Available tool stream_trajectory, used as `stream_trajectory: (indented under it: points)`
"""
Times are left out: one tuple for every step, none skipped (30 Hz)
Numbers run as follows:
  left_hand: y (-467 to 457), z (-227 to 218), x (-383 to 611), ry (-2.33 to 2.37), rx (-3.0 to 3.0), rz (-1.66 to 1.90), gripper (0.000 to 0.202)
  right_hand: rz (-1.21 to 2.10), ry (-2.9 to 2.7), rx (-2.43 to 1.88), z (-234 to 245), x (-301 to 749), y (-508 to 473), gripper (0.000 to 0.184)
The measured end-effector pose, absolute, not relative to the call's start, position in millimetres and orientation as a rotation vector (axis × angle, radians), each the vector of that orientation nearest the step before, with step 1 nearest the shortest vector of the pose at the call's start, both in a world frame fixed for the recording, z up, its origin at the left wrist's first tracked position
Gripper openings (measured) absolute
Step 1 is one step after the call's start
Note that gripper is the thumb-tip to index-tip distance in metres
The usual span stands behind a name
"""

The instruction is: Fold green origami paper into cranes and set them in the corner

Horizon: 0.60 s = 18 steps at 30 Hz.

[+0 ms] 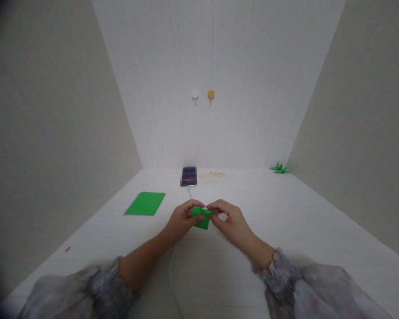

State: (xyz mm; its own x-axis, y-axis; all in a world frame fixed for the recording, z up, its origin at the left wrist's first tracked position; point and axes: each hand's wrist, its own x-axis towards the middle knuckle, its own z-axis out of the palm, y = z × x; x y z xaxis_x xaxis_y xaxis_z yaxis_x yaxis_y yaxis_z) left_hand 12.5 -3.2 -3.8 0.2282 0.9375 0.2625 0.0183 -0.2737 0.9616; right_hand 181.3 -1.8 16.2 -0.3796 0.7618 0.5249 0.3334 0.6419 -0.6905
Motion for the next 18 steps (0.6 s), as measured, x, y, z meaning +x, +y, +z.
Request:
stream_trajectory:
  points:
    - [-3.5,-3.5,12.6,0.937,1.569,1.205,0.024,0.586,-1.986,-0.853,17.0,182.0,-1.9,0.015]
    - [-3.8,-3.3,12.9,0.94,1.592,1.203,0.022,0.569,-1.996,-0.852,17.8,182.4,-2.3,0.015]
    - [-4.0,-3.4,13.1,0.943,1.611,1.198,0.022,0.554,-2.0,-0.856,18.5,182.5,-2.8,0.015]
    - [-4.0,-3.7,13.2,0.949,1.624,1.192,0.022,0.543,-2.0,-0.868,19.1,182.5,-3.4,0.016]
    - [-3.8,-4.1,13.2,0.96,1.633,1.186,0.022,0.539,-1.999,-0.879,19.3,182.4,-3.8,0.017]
    - [-3.4,-4.7,13.0,0.976,1.639,1.181,0.023,0.546,-1.996,-0.889,19.2,182.4,-4.0,0.017]
    - [-2.9,-5.4,12.7,0.993,1.643,1.176,0.023,0.565,-1.991,-0.896,18.9,182.5,-4.0,0.018]
    - [-2.2,-6.0,12.3,1.006,1.646,1.173,0.023,0.597,-1.984,-0.902,18.3,182.8,-3.8,0.019]
    - [-1.6,-6.6,11.6,1.012,1.649,1.166,0.024,0.636,-1.972,-0.91,17.5,183.3,-3.4,0.019]
    - [-0.9,-7.1,10.9,1.013,1.651,1.158,0.023,0.679,-1.956,-0.919,16.7,184.0,-2.9,0.019]
    - [-0.3,-7.5,10.2,1.011,1.653,1.147,0.023,0.719,-1.934,-0.933,15.8,184.9,-2.3,0.018]
    - [0.3,-8.0,9.4,1.01,1.657,1.136,0.022,0.757,-1.91,-0.949,15.0,185.8,-1.7,0.018]
    - [0.9,-8.6,8.7,1.013,1.66,1.132,0.022,0.793,-1.887,-0.962,14.3,186.7,-1.2,0.017]
    - [1.5,-9.4,8.0,1.018,1.665,1.129,0.022,0.83,-1.866,-0.971,13.7,187.6,-0.9,0.017]
    - [2.1,-10.3,7.5,1.027,1.67,1.129,0.022,0.864,-1.848,-0.976,13.4,188.3,-0.7,0.018]
    - [2.6,-11.3,7.1,1.036,1.673,1.131,0.022,0.893,-1.832,-0.98,13.2,188.9,-0.7,0.018]
    - [3.0,-12.3,6.8,1.044,1.676,1.131,0.023,0.919,-1.816,-0.983,13.3,189.3,-0.8,0.019]
    - [3.3,-13.2,6.6,1.049,1.676,1.13,0.023,0.941,-1.8,-0.983,13.6,189.6,-1.0,0.019]
